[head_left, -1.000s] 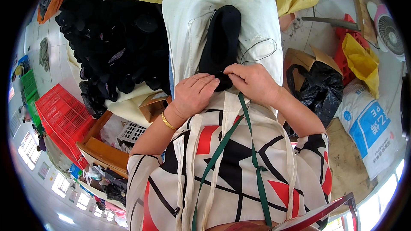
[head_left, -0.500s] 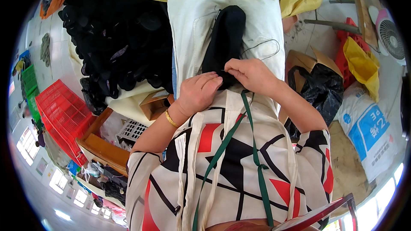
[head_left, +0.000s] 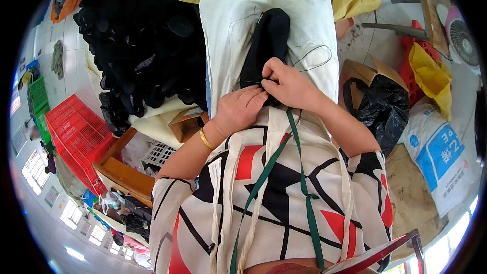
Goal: The person is hand-sewing a black shoe using a needle and thread. They repeatedly insert the needle into the shoe's upper and pull the thread through to secure the material. The person works on a single shoe throughout the clip, occasionally adjusting their grip and the thread tension.
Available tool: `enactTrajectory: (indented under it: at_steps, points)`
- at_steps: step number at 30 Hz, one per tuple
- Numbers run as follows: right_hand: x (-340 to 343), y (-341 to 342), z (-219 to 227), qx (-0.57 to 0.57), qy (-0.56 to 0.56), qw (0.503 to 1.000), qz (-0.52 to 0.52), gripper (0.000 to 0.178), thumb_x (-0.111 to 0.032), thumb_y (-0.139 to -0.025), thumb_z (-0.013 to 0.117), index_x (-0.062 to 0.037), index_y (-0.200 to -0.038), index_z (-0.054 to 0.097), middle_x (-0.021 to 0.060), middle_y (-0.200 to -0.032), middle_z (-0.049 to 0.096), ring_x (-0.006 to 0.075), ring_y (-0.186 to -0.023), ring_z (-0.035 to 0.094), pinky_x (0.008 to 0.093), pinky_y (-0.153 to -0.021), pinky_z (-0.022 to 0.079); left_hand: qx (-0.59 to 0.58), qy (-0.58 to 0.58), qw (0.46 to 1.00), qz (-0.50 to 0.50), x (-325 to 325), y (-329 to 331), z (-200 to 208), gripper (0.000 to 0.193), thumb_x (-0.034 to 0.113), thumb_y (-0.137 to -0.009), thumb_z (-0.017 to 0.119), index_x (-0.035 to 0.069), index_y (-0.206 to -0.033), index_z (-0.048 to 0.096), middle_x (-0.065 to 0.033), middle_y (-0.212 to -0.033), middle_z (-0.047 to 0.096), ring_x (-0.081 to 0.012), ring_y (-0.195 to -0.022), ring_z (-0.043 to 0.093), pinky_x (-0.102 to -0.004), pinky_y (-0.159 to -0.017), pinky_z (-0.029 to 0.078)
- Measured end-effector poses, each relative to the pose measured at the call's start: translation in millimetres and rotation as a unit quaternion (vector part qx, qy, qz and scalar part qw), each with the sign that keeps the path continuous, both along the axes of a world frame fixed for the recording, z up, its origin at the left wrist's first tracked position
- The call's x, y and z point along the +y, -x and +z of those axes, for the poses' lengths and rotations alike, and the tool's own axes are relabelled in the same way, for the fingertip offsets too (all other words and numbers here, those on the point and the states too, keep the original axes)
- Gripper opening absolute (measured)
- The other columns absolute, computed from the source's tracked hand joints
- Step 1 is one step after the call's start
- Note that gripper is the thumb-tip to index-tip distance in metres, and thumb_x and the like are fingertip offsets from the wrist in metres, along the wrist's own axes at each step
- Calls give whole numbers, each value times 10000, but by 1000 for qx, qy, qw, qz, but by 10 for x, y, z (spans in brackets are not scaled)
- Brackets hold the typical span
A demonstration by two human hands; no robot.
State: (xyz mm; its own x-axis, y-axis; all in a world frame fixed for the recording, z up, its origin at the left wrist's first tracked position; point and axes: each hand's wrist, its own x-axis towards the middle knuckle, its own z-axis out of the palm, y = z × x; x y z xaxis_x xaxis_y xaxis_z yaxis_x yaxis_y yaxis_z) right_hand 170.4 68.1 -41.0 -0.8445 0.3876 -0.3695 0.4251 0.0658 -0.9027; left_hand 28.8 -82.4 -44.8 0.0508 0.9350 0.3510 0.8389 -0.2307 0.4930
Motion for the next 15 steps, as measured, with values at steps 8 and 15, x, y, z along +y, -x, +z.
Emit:
enactTrajectory:
  at_steps: [8, 15]
  points:
    - [159, -26, -50, 30, -64, 998, 4, 134, -118, -920, 625, -52, -1021, 568, 100, -696, 593, 197, -621, 599, 329, -587, 478, 69, 1, 997, -27, 30, 65, 111, 249, 86, -742, 672, 86, -990, 693, -60, -950, 704, -219, -883, 713, -315, -663, 566]
    - [112, 75, 112, 8, -188, 978, 93, 106, -201, -874, 676, -118, -939, 661, 90, -931, 578, 334, -814, 626, 428, -706, 515, 85, -11, 995, -41, 115, 43, 200, 303, 105, -704, 695, 93, -1007, 698, -39, -929, 691, -213, -818, 677, -317, -656, 551]
